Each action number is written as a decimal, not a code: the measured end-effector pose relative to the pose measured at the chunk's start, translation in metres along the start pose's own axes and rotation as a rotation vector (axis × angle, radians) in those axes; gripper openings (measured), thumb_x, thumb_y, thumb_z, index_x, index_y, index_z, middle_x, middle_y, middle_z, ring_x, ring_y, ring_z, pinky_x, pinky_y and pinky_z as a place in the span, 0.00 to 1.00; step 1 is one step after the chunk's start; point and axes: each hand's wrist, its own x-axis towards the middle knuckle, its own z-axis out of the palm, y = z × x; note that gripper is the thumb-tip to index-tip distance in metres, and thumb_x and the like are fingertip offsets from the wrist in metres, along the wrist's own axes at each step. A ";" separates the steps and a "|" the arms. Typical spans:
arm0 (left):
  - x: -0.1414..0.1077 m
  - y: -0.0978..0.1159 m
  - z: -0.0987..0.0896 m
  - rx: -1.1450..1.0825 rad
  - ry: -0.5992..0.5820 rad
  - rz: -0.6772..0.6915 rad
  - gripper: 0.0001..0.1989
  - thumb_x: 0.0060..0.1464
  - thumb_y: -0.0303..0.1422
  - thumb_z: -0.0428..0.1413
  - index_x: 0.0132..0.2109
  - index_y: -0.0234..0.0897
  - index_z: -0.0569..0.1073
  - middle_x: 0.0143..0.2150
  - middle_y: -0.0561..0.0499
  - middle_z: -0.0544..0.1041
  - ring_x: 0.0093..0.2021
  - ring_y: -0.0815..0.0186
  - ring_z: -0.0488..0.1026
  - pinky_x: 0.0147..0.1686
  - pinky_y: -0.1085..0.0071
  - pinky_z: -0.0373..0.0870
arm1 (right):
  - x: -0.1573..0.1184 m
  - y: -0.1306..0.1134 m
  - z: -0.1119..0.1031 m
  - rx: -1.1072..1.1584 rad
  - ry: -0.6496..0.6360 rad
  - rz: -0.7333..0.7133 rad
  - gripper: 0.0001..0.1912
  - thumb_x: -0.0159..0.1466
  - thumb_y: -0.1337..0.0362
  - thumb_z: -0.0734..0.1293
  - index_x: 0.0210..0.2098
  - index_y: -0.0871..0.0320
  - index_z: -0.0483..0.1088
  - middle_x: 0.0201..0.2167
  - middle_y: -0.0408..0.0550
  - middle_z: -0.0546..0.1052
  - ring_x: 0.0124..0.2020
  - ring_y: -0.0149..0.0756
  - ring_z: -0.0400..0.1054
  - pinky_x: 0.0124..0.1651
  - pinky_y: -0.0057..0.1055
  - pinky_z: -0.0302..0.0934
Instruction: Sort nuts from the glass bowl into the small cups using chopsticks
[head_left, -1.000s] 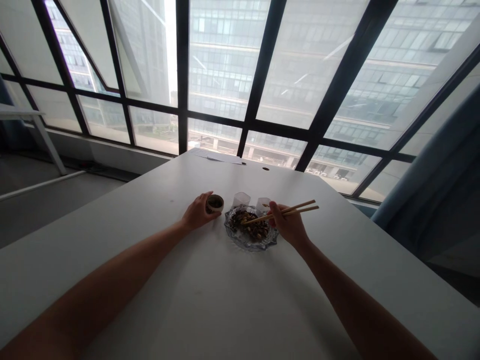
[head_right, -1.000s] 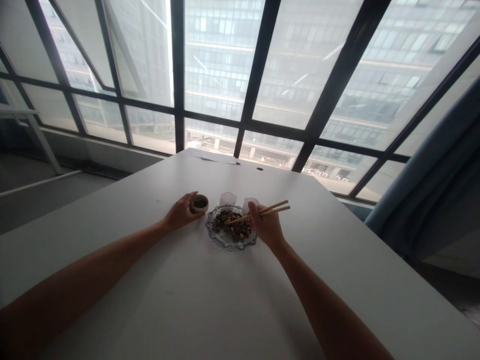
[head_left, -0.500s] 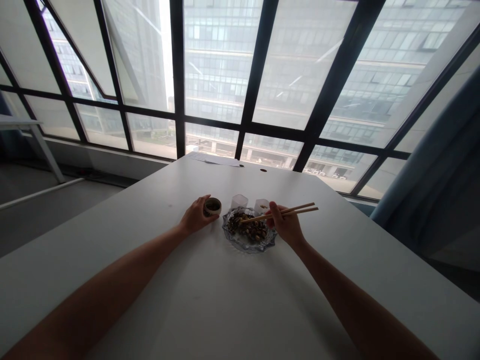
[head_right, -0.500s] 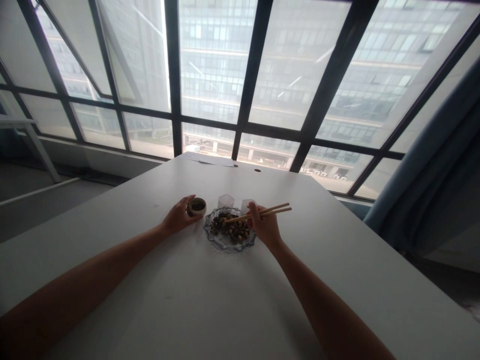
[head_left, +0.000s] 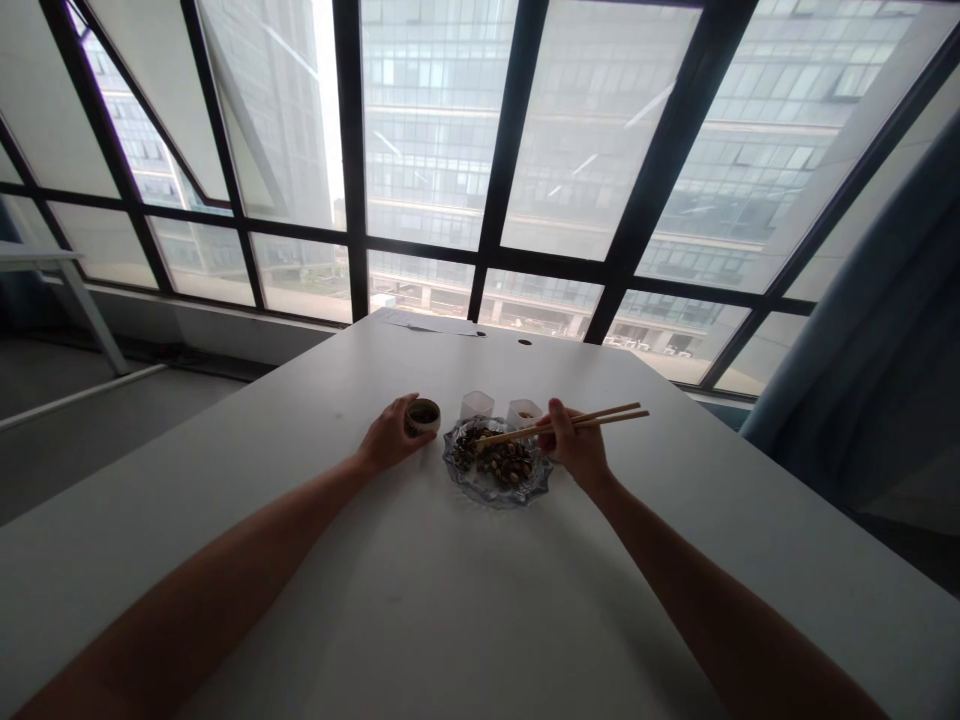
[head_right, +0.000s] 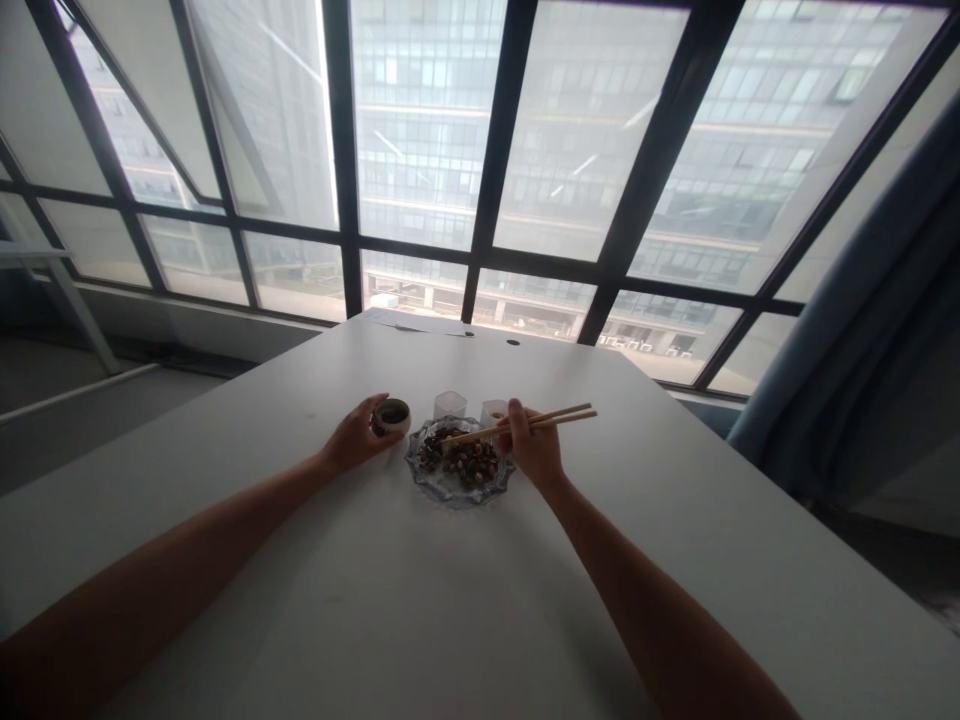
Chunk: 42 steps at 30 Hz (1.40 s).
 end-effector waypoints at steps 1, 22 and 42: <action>0.000 0.000 0.000 -0.003 -0.004 -0.008 0.37 0.48 0.45 0.64 0.62 0.36 0.65 0.58 0.38 0.75 0.56 0.49 0.74 0.56 0.52 0.72 | 0.005 0.000 -0.004 0.044 0.050 0.056 0.28 0.60 0.41 0.67 0.20 0.59 0.72 0.10 0.45 0.71 0.10 0.30 0.62 0.14 0.26 0.58; 0.061 0.112 0.040 0.162 -0.215 0.216 0.34 0.55 0.47 0.59 0.64 0.37 0.64 0.60 0.38 0.74 0.61 0.46 0.69 0.62 0.49 0.63 | 0.060 0.014 -0.069 0.208 0.403 0.032 0.24 0.63 0.47 0.66 0.20 0.60 0.70 0.10 0.45 0.70 0.09 0.29 0.61 0.12 0.25 0.58; 0.099 0.129 0.110 0.019 -0.230 0.401 0.39 0.48 0.26 0.62 0.67 0.39 0.58 0.60 0.40 0.72 0.61 0.49 0.69 0.59 0.52 0.70 | 0.049 0.024 -0.075 0.131 0.481 -0.135 0.29 0.65 0.40 0.59 0.21 0.57 0.68 0.11 0.42 0.68 0.11 0.30 0.62 0.16 0.26 0.58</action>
